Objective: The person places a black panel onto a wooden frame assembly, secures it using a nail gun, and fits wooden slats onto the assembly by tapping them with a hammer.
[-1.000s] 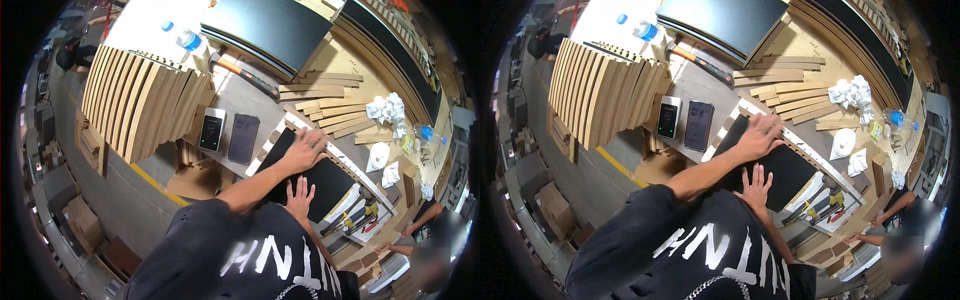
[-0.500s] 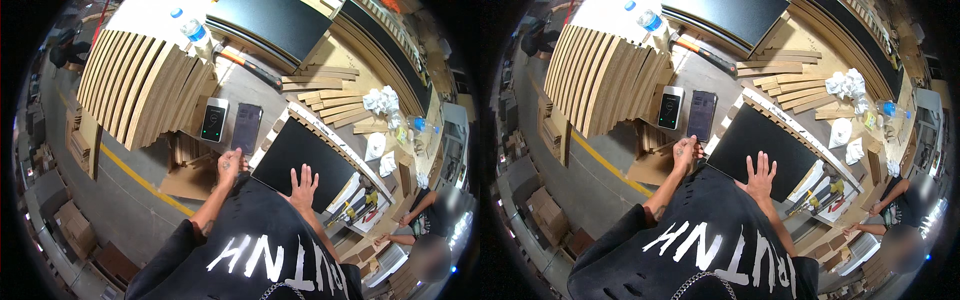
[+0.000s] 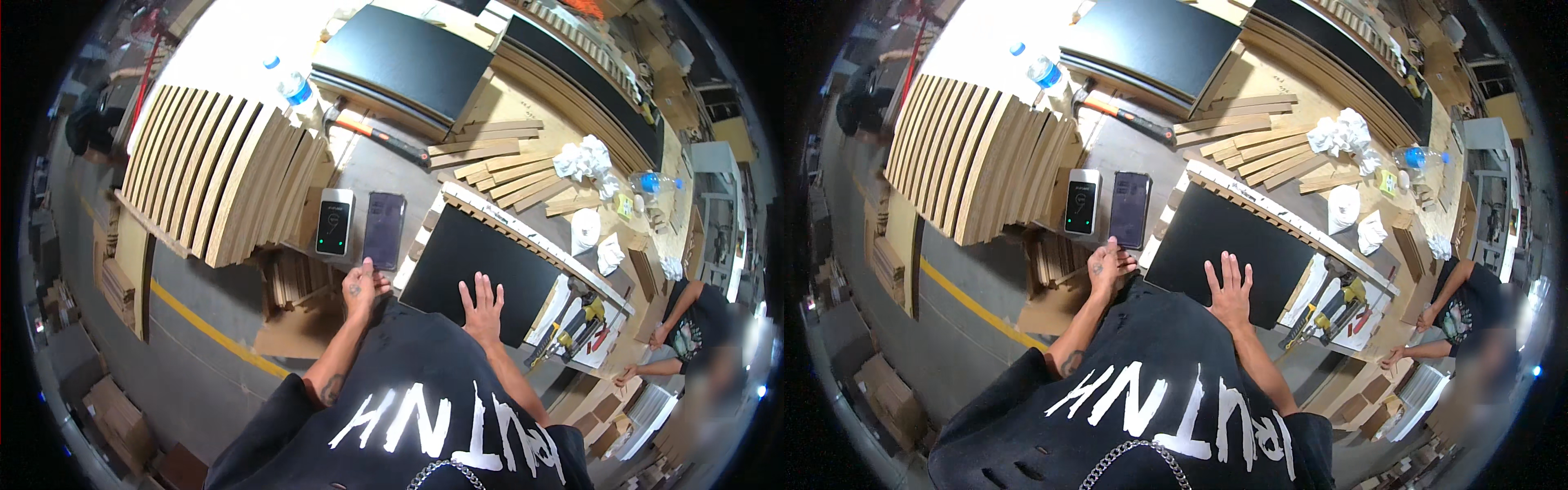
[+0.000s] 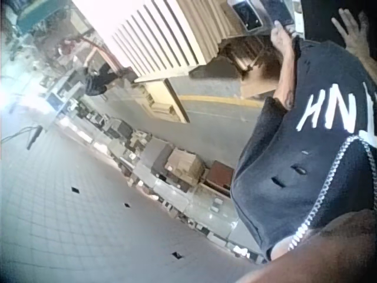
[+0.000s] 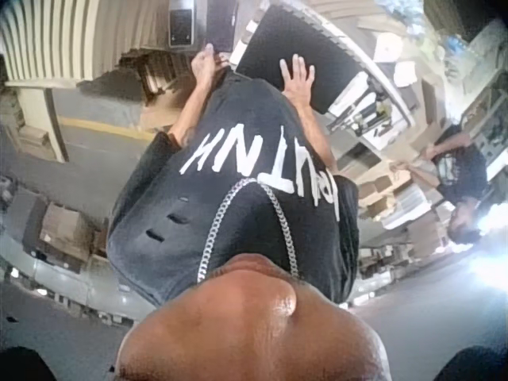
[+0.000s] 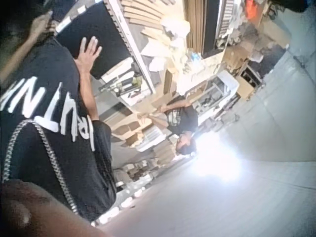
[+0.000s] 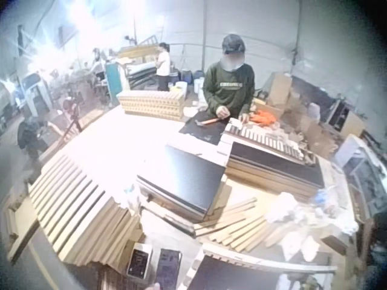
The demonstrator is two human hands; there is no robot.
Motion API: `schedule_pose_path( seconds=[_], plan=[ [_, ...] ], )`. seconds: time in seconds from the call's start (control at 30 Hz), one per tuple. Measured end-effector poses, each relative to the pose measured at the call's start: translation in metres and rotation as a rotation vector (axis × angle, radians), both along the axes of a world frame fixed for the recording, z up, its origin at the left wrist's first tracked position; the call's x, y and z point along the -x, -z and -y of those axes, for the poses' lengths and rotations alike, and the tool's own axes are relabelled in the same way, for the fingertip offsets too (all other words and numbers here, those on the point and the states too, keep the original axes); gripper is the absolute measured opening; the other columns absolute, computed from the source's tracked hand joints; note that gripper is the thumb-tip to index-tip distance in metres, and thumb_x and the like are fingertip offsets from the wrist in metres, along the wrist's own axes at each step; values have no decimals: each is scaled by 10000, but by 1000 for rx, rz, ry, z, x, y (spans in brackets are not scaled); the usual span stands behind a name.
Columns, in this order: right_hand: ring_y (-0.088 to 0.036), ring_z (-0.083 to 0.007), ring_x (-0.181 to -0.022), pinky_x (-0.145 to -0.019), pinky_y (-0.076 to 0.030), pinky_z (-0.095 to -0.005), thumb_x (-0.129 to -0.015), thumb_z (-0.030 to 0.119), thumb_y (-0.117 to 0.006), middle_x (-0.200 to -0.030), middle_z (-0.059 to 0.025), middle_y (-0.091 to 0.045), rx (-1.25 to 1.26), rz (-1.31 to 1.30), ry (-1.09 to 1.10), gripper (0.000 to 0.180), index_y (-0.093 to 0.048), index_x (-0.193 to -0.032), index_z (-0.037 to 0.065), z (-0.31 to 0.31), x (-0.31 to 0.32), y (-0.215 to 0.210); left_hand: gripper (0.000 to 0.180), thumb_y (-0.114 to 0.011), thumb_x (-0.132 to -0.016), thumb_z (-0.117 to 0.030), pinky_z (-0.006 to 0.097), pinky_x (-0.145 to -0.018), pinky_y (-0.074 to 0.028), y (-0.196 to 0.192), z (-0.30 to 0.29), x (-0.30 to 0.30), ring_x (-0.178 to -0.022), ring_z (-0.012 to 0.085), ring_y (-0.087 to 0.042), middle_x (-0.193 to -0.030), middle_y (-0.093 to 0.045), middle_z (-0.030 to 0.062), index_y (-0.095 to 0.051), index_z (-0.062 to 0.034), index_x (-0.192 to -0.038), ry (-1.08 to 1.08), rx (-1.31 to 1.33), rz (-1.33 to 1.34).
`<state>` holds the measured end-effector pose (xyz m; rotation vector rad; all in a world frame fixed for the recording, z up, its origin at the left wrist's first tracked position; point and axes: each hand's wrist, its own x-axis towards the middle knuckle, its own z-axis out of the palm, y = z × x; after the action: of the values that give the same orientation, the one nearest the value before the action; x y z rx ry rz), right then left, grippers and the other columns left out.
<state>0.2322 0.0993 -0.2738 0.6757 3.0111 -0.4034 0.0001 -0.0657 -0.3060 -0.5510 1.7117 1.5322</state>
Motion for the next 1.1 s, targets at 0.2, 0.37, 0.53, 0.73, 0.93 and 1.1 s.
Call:
schedule_pose_path(
  seconds=[0.2,0.37,0.53,0.73,0.93,1.1],
  plan=[
    [-198,-331,-1499,-1178,-115,-611,-707,615,-741,-1607,-187,-227,-10,-8,15,1018,-316,-1535,204,2,0,-3,400,-571,-1011,-354,297,-549,-578,-12,9,17,-679,159,-664,-806,-630,109,-590,40,-944,147,123,-47],
    [-192,-327,-1500,-1183,-117,-605,-667,632,-760,-1611,-183,-219,-5,7,33,1060,-322,-1533,205,2,2,-7,264,-601,-940,-212,485,-949,-447,-48,-4,46,-1096,414,-562,-1197,-575,292,-624,-8,-1106,731,324,-1046],
    [-229,-350,-1483,-1180,-128,-601,-656,628,-765,-1599,-195,-242,12,19,18,1031,-386,-1504,179,1,2,-13,484,-609,-936,-338,595,-1098,-266,-44,-38,90,-1342,482,-329,-1468,-340,297,-545,-80,-1340,1023,353,-1431],
    [-202,-346,-1493,-1185,-122,-596,-613,601,-797,-1606,-194,-222,27,54,29,1083,-363,-1514,185,2,3,-14,631,-534,-952,-531,640,-1158,-24,-29,-62,121,-1494,435,-72,-1620,-101,242,-467,-176,-1469,1305,524,-1467],
    [-196,-312,-1499,-1195,-107,-587,-592,605,-812,-1611,-172,-222,35,44,51,1121,-333,-1528,218,3,1,-15,526,-585,-929,-491,645,-1157,-88,-35,-46,124,-1483,420,-152,-1615,-171,224,-619,-159,-1335,1362,358,-1504],
    [-202,-310,-1496,-1195,-118,-589,-599,603,-809,-1613,-163,-222,34,41,58,1114,-330,-1532,225,1,1,-15,529,-584,-932,-491,641,-1157,-94,-39,-50,120,-1479,434,-155,-1611,-157,244,-596,-182,-1361,1405,313,-1502]
  ],
)
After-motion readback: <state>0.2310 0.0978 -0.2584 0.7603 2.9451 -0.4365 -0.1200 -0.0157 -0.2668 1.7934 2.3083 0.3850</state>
